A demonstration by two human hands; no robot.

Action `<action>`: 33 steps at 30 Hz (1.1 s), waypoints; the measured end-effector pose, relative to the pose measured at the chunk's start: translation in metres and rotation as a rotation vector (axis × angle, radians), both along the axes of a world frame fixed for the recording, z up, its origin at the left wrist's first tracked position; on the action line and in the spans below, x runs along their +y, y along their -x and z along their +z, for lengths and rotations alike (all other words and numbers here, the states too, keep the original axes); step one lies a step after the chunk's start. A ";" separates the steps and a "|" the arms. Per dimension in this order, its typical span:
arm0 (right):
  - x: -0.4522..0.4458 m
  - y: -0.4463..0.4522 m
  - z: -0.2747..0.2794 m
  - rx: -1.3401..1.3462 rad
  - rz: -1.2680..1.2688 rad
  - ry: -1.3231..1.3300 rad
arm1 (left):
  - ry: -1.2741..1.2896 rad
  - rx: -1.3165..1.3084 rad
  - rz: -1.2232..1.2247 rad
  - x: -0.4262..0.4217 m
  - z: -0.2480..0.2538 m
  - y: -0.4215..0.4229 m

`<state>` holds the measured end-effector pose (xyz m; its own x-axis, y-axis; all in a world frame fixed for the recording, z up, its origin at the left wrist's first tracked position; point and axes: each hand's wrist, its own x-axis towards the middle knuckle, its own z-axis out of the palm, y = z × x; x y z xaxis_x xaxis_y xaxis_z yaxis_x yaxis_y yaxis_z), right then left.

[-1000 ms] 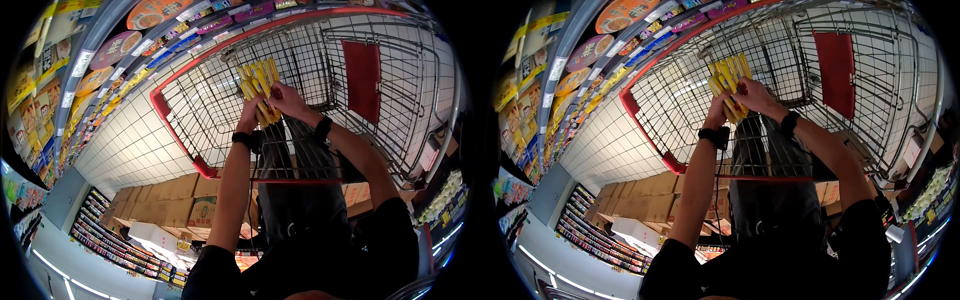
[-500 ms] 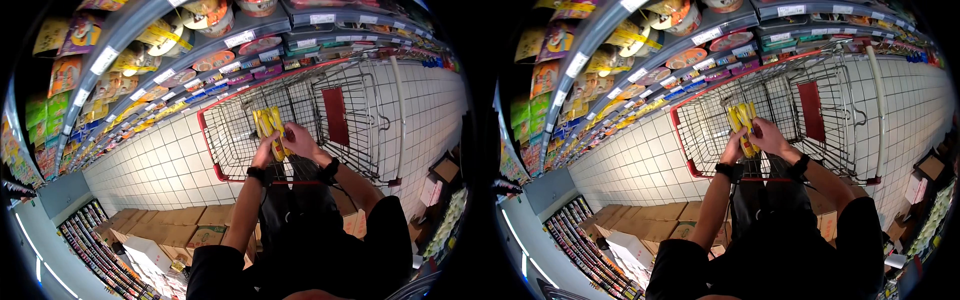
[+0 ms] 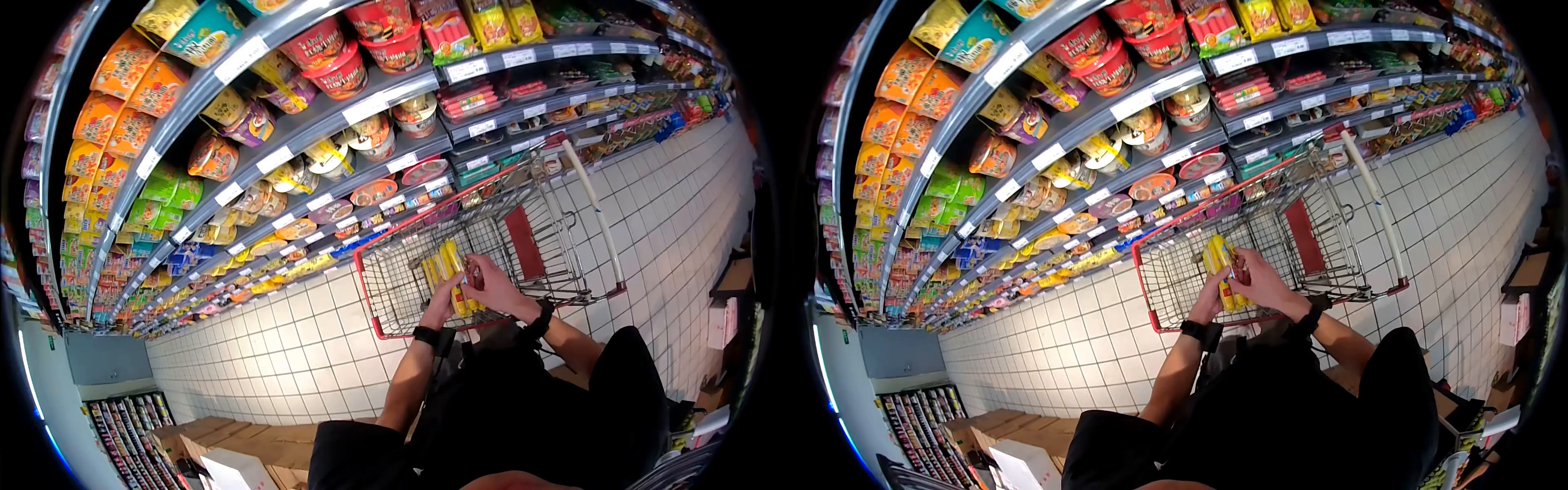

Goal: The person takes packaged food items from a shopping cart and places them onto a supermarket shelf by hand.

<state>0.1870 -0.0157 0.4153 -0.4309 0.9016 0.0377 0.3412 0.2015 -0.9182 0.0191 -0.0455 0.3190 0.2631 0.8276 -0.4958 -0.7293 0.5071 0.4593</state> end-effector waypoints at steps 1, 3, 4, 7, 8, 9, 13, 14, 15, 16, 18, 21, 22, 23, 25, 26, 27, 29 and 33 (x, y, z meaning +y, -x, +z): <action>-0.006 0.002 0.005 -0.004 -0.011 -0.029 | -0.027 0.016 -0.027 -0.003 0.004 0.003; -0.021 0.005 0.017 -0.025 -0.002 0.093 | -0.091 0.013 -0.063 -0.012 0.015 0.009; -0.029 0.007 0.030 -0.041 -0.010 0.144 | -0.064 0.003 -0.061 -0.018 0.023 0.012; -0.048 0.016 0.023 -0.033 0.002 0.010 | -0.007 -0.061 -0.063 -0.036 0.042 0.021; -0.055 0.019 0.018 -0.066 -0.016 -0.098 | -0.011 -0.073 -0.075 -0.043 0.044 0.024; -0.061 0.021 0.026 -0.074 -0.037 -0.112 | -0.013 -0.085 -0.087 -0.050 0.059 0.025; -0.094 0.029 0.052 -0.090 -0.090 0.102 | -0.038 -0.115 -0.179 -0.070 0.079 0.025; -0.102 0.030 0.045 -0.052 -0.136 -0.078 | -0.031 -0.093 -0.183 -0.073 0.074 0.025; -0.109 0.031 0.046 -0.016 -0.181 -0.257 | -0.024 -0.071 -0.187 -0.077 0.074 0.022; -0.119 0.028 0.049 -0.047 -0.175 -0.246 | -0.040 -0.062 -0.158 -0.080 0.074 0.016; -0.132 0.028 0.051 -0.071 -0.223 -0.204 | -0.087 -0.057 -0.166 -0.088 0.081 0.004; -0.146 0.017 0.055 -0.019 -0.257 -0.067 | -0.156 -0.078 -0.221 -0.095 0.098 -0.012; -0.149 0.011 0.051 0.002 -0.280 -0.074 | -0.174 -0.067 -0.238 -0.096 0.099 -0.020; -0.155 0.005 0.048 0.028 -0.304 -0.079 | -0.189 -0.053 -0.256 -0.097 0.099 -0.027; -0.164 -0.006 0.059 0.045 -0.338 -0.095 | -0.200 -0.056 -0.270 -0.100 0.114 -0.040; -0.170 -0.012 0.064 0.051 -0.381 -0.087 | -0.199 -0.075 -0.321 -0.101 0.113 -0.047; -0.174 -0.019 0.066 0.055 -0.422 -0.080 | -0.199 -0.097 -0.370 -0.102 0.116 -0.055; -0.181 -0.035 0.062 0.042 -0.467 -0.124 | -0.183 -0.088 -0.411 -0.105 0.121 -0.072; -0.203 -0.071 0.073 0.065 -0.568 -0.177 | -0.205 -0.121 -0.535 -0.108 0.126 -0.118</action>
<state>0.2580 -0.2186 0.4880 0.1249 0.9678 0.2186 0.3850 0.1558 -0.9097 0.1368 -0.1540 0.4449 0.7156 0.6399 -0.2800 -0.4498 0.7289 0.5161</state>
